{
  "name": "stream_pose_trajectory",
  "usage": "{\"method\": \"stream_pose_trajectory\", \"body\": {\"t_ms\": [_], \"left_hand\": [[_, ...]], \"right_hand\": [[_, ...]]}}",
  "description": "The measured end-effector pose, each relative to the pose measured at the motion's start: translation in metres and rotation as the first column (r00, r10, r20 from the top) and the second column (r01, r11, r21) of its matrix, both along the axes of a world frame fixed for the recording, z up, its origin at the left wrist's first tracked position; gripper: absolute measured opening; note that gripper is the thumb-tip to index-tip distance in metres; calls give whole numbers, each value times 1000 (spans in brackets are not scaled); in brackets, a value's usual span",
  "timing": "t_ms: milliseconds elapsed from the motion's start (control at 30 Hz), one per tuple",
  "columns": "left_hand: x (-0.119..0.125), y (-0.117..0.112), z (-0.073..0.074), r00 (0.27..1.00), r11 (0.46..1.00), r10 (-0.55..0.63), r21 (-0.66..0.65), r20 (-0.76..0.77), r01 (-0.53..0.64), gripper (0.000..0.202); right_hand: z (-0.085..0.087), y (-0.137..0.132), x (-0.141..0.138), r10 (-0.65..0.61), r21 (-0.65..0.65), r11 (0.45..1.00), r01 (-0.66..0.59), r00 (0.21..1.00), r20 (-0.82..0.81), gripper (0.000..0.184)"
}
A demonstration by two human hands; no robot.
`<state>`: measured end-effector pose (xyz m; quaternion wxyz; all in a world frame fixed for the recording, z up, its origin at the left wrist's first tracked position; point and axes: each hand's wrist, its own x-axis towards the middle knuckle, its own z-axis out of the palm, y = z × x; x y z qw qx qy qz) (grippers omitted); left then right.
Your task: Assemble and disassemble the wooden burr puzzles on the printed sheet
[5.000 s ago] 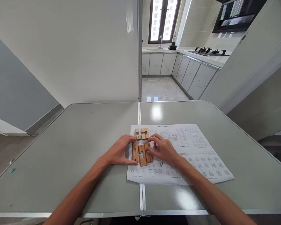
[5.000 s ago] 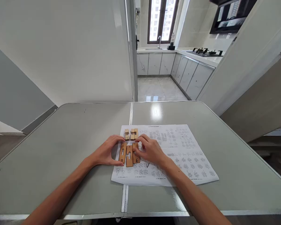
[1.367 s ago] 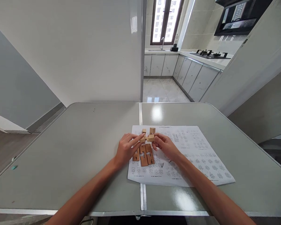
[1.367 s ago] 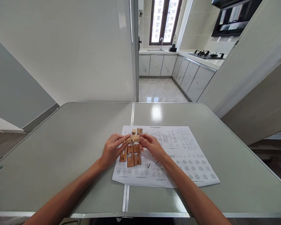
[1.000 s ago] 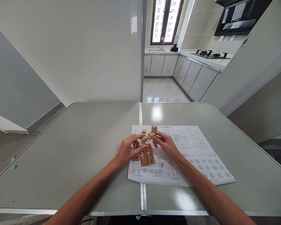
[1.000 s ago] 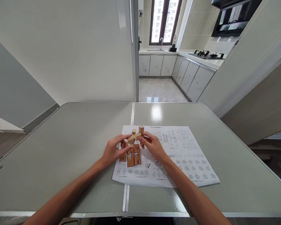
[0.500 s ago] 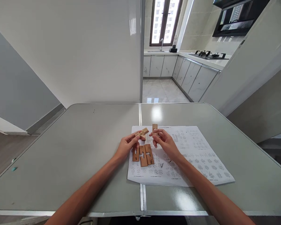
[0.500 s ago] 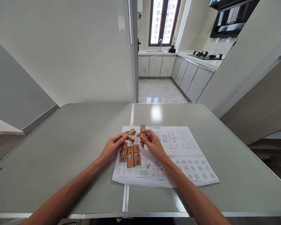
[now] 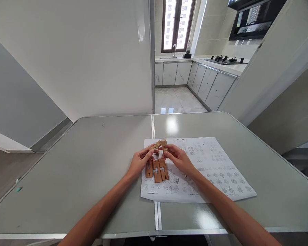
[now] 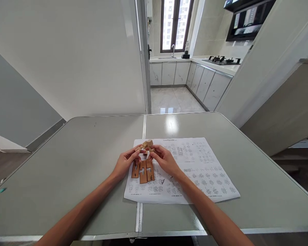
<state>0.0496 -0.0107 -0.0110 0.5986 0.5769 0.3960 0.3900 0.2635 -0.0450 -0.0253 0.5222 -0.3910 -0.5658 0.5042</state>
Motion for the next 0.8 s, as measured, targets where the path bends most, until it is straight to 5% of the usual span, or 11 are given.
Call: {"method": "stream_pose_trajectory", "body": {"t_ms": [300,500,800], "left_hand": [[0,-1,-2,999,1000,-27,-8,-17,27,63],[1,-2,-8,998,999,-50,-8,-37,50,62],[0,-3,-10,991,988,-9,151,-132,29,47]], "right_hand": [[-10,2,-2,-79,120,990,70,995,69,32],[-16,1,-2,-183,180,974,137,945,272,32],[-6,-4,1,-166,239,968,79,914,371,39]]}}
